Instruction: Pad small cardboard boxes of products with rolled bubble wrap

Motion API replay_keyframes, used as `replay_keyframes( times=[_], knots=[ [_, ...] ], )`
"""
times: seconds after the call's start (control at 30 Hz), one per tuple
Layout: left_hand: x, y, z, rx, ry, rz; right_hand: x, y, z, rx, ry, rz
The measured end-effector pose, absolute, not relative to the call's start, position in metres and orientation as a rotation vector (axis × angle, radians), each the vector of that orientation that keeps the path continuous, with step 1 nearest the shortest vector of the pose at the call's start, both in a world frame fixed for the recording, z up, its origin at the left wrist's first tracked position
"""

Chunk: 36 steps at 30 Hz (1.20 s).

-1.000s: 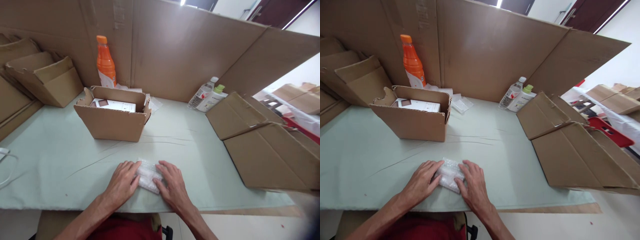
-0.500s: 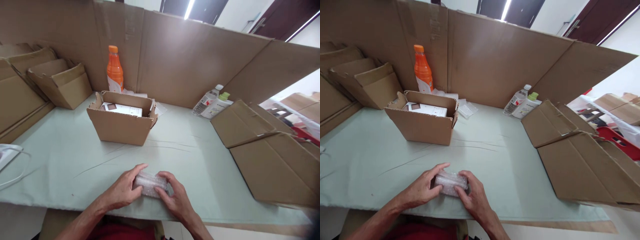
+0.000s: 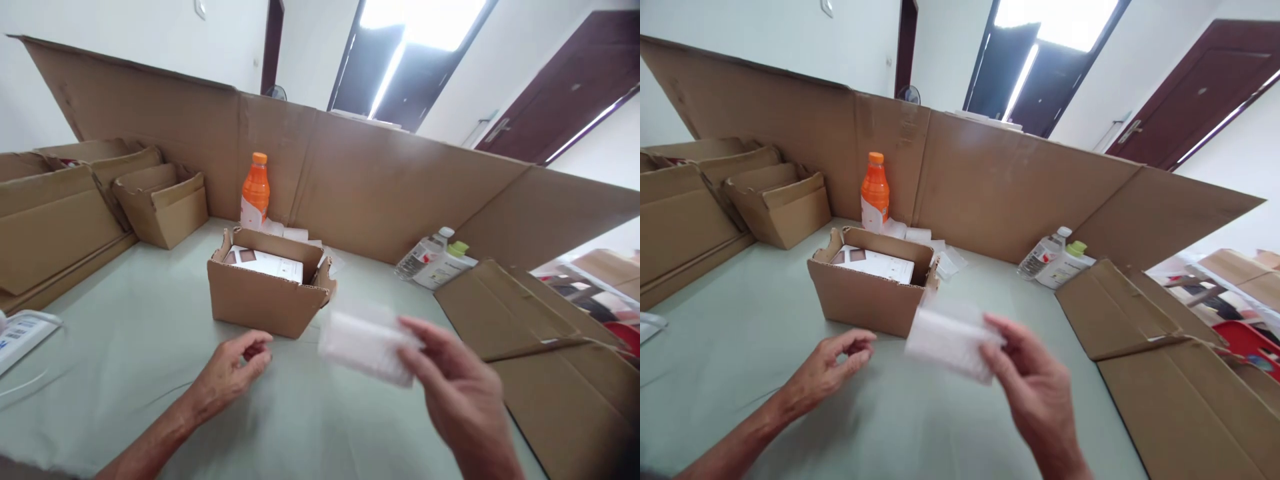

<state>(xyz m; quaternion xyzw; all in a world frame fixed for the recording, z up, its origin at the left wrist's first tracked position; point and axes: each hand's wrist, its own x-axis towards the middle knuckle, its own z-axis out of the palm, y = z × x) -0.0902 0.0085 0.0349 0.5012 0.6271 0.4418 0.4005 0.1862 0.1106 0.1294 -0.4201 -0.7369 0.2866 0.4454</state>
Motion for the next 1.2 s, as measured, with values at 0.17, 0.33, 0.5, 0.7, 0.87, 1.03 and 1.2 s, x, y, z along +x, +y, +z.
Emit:
replay_keyframes(
  times=[0.17, 0.33, 0.5, 0.7, 0.87, 1.03, 1.2],
  knots=[
    [-0.108, 0.033, -0.004, 1.233, 1.776, 1.289, 0.117, 0.174, 0.211, -0.940, -2.039, 0.541],
    [-0.103, 0.032, -0.022, 1.362, 1.768, 1.293, 0.059, 0.212, 0.234, -1.392, -2.739, 0.032],
    [-0.103, 0.027, -0.019, 1.491, 1.748, 1.304, 0.024, 0.203, 0.216, -1.463, -2.971, -0.339],
    [-0.102, 0.029, -0.023, 1.558, 1.736, 1.320, 0.004, 0.195, 0.191, -1.351, -3.051, -0.250],
    [-0.103, 0.025, -0.018, 1.543, 1.762, 1.364, 0.043, 0.190, 0.208, -1.308, -2.830, -0.118],
    [-0.118, -0.005, -0.004, 1.126, 2.067, 1.676, 0.124, 0.166, 0.176, -1.172, -2.349, 0.146],
    [-0.145, 0.003, 0.012, 0.941, 2.183, 1.741, 0.138, 0.155, 0.088, -1.192, -2.336, 0.743]
  ],
)
